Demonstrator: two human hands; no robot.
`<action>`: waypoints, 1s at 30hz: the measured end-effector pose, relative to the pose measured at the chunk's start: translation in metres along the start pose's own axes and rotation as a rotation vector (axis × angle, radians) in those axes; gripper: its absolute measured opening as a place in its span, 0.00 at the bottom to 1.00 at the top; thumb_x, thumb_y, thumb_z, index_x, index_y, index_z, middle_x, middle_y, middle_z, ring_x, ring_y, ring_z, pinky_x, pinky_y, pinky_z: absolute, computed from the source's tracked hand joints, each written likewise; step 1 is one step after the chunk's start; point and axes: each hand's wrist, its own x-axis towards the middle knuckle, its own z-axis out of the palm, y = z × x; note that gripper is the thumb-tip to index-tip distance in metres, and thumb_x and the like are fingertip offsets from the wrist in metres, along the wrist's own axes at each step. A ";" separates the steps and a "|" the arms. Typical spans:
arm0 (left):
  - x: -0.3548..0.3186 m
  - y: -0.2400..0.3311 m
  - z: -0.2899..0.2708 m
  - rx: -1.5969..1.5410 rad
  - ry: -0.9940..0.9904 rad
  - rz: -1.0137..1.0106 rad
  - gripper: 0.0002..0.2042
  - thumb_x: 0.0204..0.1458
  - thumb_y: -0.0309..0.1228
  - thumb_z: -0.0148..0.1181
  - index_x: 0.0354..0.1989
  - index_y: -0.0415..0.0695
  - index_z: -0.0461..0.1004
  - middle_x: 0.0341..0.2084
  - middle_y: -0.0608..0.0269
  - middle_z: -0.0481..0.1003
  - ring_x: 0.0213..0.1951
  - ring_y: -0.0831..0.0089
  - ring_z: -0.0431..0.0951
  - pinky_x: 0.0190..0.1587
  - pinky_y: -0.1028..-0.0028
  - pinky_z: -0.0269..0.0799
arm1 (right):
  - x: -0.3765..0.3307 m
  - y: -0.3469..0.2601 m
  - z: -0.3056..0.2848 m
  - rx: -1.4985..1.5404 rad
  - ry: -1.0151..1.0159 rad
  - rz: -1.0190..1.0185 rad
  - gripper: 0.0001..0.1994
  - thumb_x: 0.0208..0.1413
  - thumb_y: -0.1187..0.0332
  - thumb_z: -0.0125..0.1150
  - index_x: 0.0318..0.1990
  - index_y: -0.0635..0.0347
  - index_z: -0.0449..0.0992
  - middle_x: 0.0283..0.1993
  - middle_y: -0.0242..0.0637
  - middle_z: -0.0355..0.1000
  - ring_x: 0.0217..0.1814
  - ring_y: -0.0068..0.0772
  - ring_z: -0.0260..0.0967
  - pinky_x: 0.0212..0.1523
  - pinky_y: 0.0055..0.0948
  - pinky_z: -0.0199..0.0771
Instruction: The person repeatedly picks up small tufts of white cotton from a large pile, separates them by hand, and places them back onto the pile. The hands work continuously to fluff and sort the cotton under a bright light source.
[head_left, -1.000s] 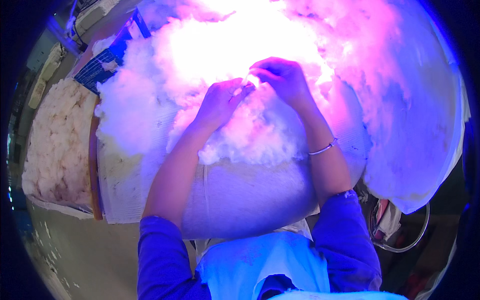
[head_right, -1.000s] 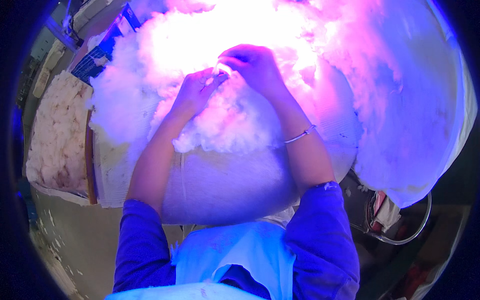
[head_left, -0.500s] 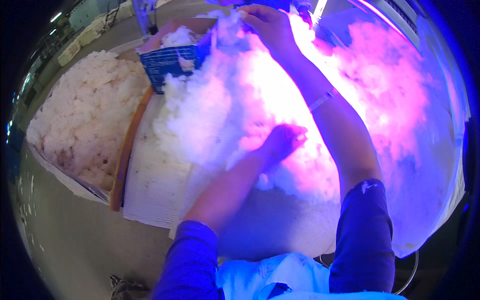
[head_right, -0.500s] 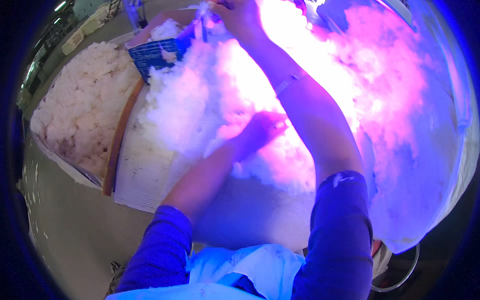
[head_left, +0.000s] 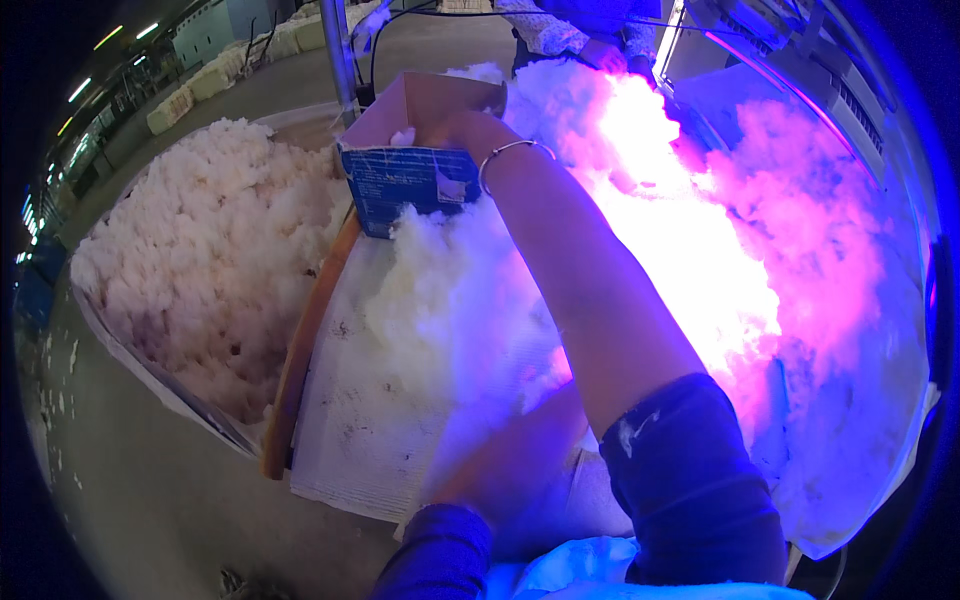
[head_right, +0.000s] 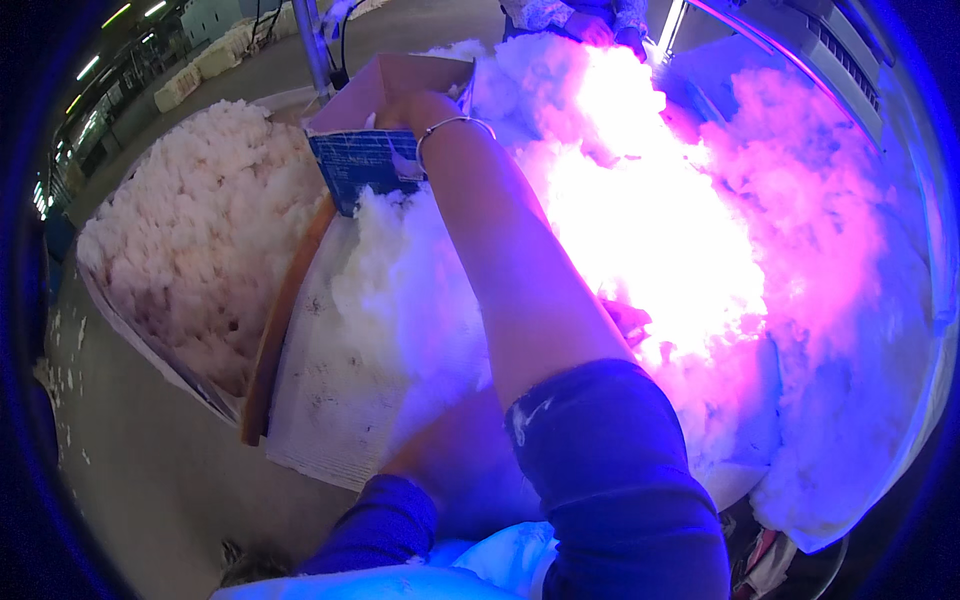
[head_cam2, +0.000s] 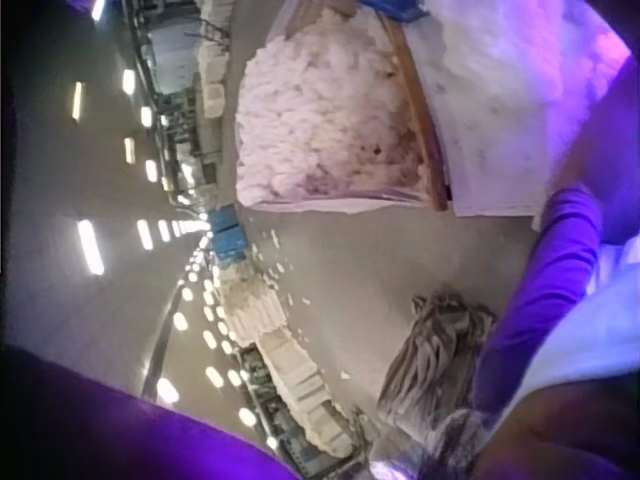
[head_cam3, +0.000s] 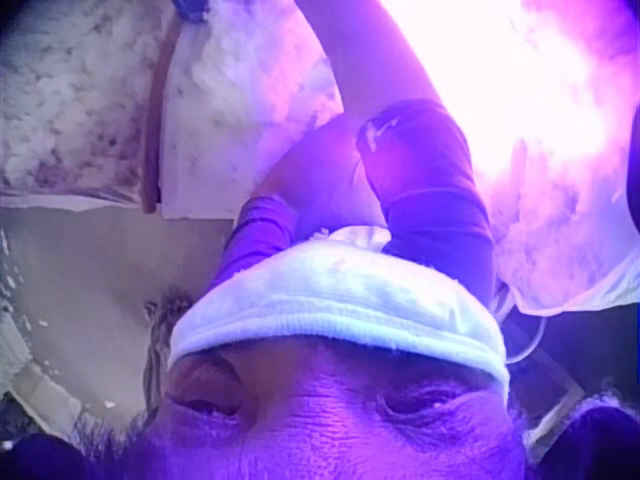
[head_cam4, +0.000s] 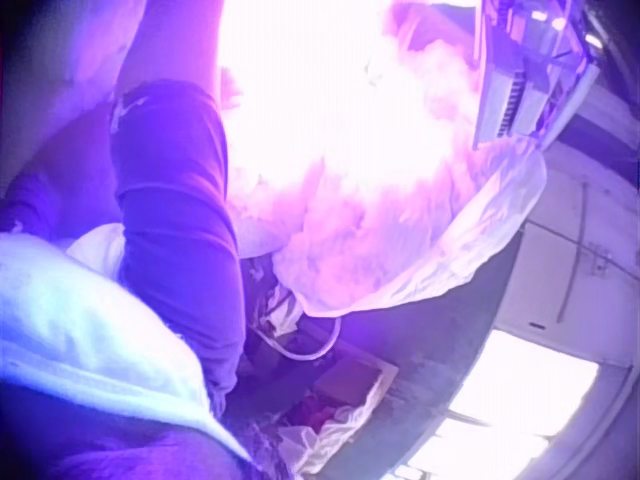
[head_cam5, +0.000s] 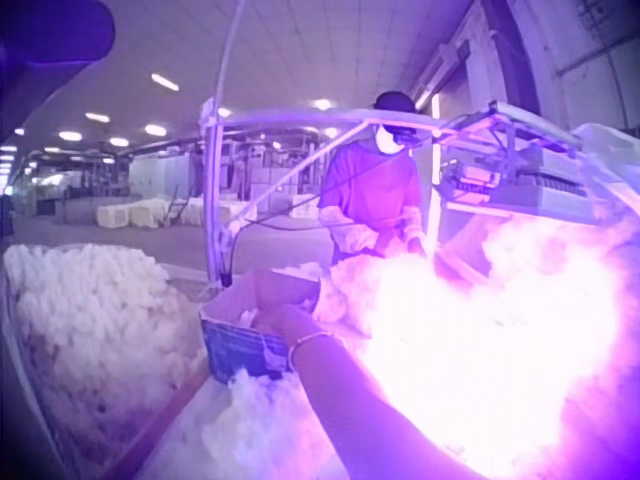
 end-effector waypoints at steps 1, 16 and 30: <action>0.002 -0.002 0.004 0.022 -0.006 -0.002 0.13 0.55 0.36 0.52 0.40 0.40 0.75 0.32 0.52 0.76 0.40 0.59 0.76 0.47 0.63 0.71 | 0.000 0.001 0.000 0.036 -0.053 0.021 0.14 0.53 0.67 0.54 0.47 0.54 0.75 0.43 0.38 0.76 0.42 0.37 0.73 0.47 0.34 0.72; 0.006 0.011 -0.043 0.092 0.089 0.107 0.14 0.53 0.39 0.54 0.44 0.46 0.74 0.34 0.53 0.77 0.34 0.59 0.78 0.40 0.64 0.73 | -0.330 0.141 -0.004 0.202 0.360 0.179 0.31 0.54 0.45 0.54 0.60 0.52 0.64 0.55 0.45 0.69 0.56 0.44 0.67 0.55 0.40 0.67; -0.003 -0.005 -0.079 0.429 0.127 -0.078 0.20 0.47 0.32 0.61 0.52 0.54 0.70 0.36 0.53 0.77 0.38 0.59 0.78 0.42 0.64 0.73 | -0.453 0.182 0.167 1.112 1.374 0.915 0.19 0.51 0.70 0.60 0.50 0.71 0.68 0.23 0.29 0.66 0.22 0.17 0.61 0.23 0.20 0.63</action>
